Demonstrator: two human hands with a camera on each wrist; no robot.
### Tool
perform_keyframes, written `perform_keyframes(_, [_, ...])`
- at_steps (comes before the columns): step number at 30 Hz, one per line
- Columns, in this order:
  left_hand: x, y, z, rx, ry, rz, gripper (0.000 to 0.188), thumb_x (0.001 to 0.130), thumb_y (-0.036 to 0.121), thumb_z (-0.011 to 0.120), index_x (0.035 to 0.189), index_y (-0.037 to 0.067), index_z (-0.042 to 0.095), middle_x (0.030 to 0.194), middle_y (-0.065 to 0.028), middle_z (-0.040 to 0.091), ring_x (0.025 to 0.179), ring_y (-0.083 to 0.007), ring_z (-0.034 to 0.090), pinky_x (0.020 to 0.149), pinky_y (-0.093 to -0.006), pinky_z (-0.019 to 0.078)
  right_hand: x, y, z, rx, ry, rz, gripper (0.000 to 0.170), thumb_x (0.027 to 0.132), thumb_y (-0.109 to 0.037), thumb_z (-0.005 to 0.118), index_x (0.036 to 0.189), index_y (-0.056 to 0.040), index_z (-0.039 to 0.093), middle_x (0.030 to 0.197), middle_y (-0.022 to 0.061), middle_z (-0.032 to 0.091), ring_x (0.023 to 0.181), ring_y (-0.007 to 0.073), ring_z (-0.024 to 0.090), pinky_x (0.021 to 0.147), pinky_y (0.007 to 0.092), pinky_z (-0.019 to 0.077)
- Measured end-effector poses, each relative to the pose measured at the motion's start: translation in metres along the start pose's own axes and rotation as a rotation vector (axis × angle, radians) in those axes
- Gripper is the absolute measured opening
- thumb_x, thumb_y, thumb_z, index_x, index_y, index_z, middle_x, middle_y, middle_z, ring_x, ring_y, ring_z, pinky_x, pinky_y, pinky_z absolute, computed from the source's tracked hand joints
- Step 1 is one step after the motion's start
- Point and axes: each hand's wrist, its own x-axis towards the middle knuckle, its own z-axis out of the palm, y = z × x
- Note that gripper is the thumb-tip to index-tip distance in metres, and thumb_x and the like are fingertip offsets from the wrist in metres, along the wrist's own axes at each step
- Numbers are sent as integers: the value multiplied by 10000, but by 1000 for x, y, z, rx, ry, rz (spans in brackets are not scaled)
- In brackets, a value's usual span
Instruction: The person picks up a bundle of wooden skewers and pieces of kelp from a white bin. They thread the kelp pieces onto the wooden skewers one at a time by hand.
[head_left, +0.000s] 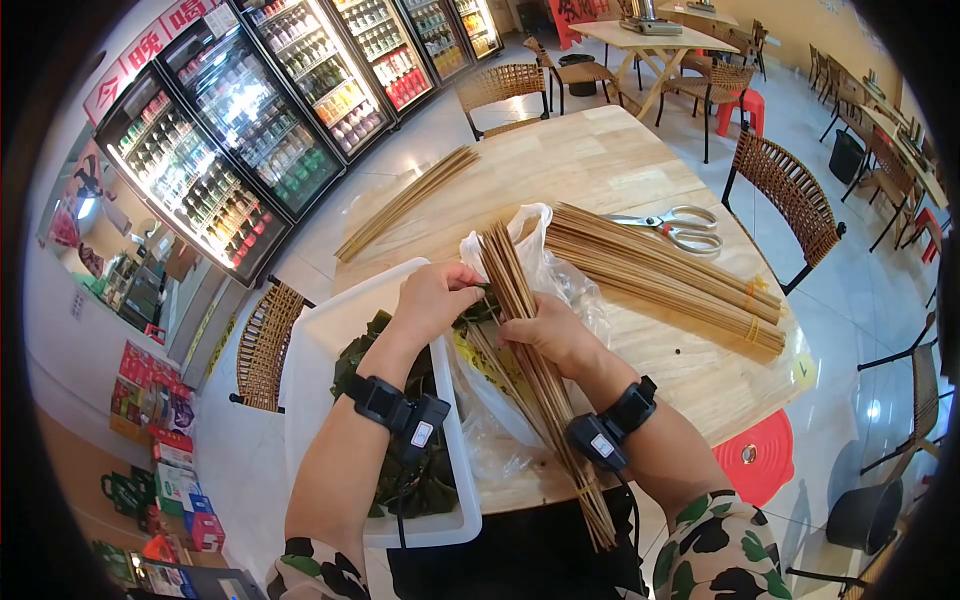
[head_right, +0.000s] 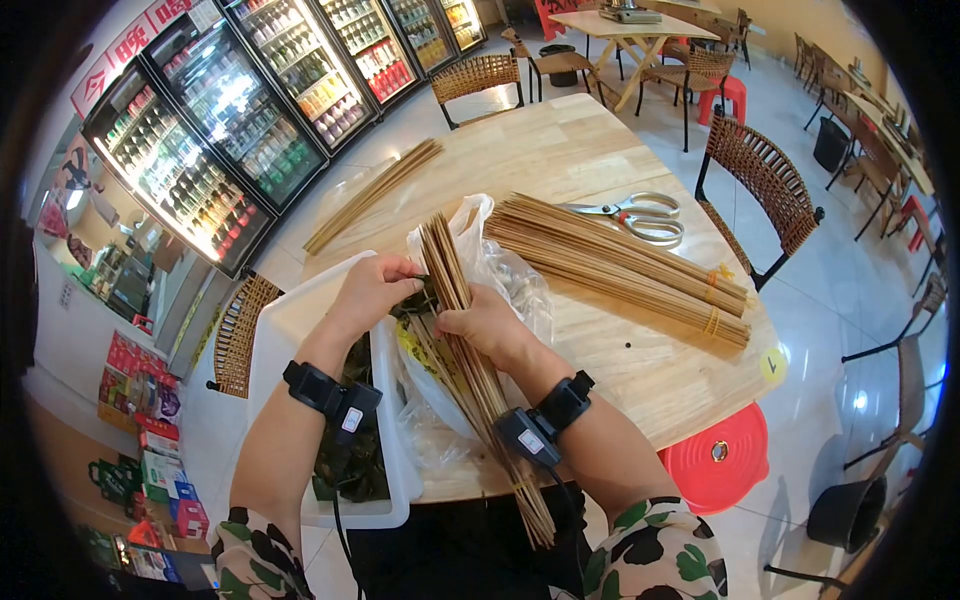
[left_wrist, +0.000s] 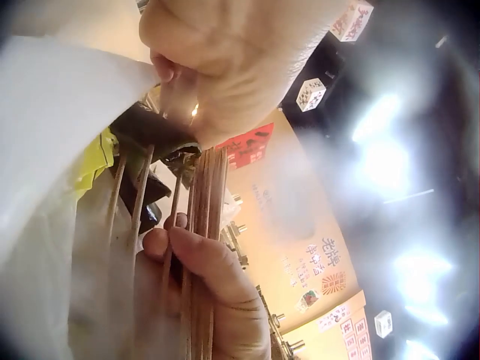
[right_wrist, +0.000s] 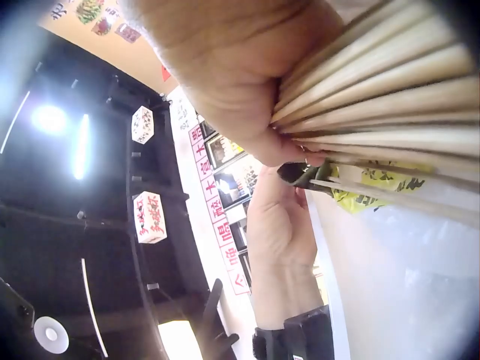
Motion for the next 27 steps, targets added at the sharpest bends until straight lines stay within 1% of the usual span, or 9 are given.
perform_keyframes(3, [0,3,8,267,148,19,202,742,253,675,887,114,700,804,-56,699,771,-186,665,716,-322,479,2,4,1,16,35,-40,265,756,-75,654,1003,4,599,867,52,623,749,116,579,695,256,474])
perform_keyframes(7, [1,10,14,426,200,-4,210,732,287,682,882,141,697,796,-42,697,806,-201,661,738,-331,462,-3,-1,8,62,52,-111,308,737,-58,631,1028,37,598,898,60,621,774,112,564,701,252,468])
perform_keyframes(10, [0,11,13,407,196,-16,211,736,282,693,888,137,694,788,-46,693,805,-207,657,752,-345,461,-7,-5,10,92,9,-121,269,792,-106,645,1027,16,594,849,67,619,734,124,586,665,254,485])
perform_keyframes(12, [-3,15,11,370,177,-1,197,755,275,692,882,124,692,785,-54,690,780,-195,656,762,-354,462,-11,-12,6,263,-227,-31,249,799,-148,658,987,6,605,771,63,606,650,127,572,587,248,466])
perform_keyframes(13, [-2,9,8,220,118,19,198,775,271,685,903,120,686,817,-47,687,800,-178,643,779,-343,456,-12,-14,4,351,-345,20,243,803,-170,665,967,1,611,732,61,599,608,129,565,547,245,457])
perform_keyframes(18, [-28,3,-39,-465,-56,-11,234,876,209,618,1049,52,620,1038,-22,610,1003,-132,536,902,-297,404,-5,3,6,388,-364,93,187,834,-206,651,811,-27,604,645,58,571,546,128,539,499,239,427])
perform_keyframes(20, [-60,15,-72,-579,-4,-157,256,898,230,599,1099,72,593,1076,-24,598,1069,-120,508,942,-301,380,-1,8,4,370,-378,96,182,836,-203,649,812,-29,606,646,57,570,548,127,539,503,239,426])
perform_keyframes(23, [-107,9,-105,-642,81,-146,222,906,209,587,1072,61,592,1052,-37,611,1010,-125,558,881,-283,442,-6,0,12,323,-308,121,177,840,-200,645,806,-31,603,647,53,566,551,125,535,506,238,422])
perform_keyframes(27, [-137,-26,-98,-645,87,-259,182,900,192,599,1010,47,611,972,-31,631,894,-117,594,797,-261,486,-5,2,14,263,-331,119,184,847,-205,642,807,-32,596,661,51,566,554,121,531,500,238,414])
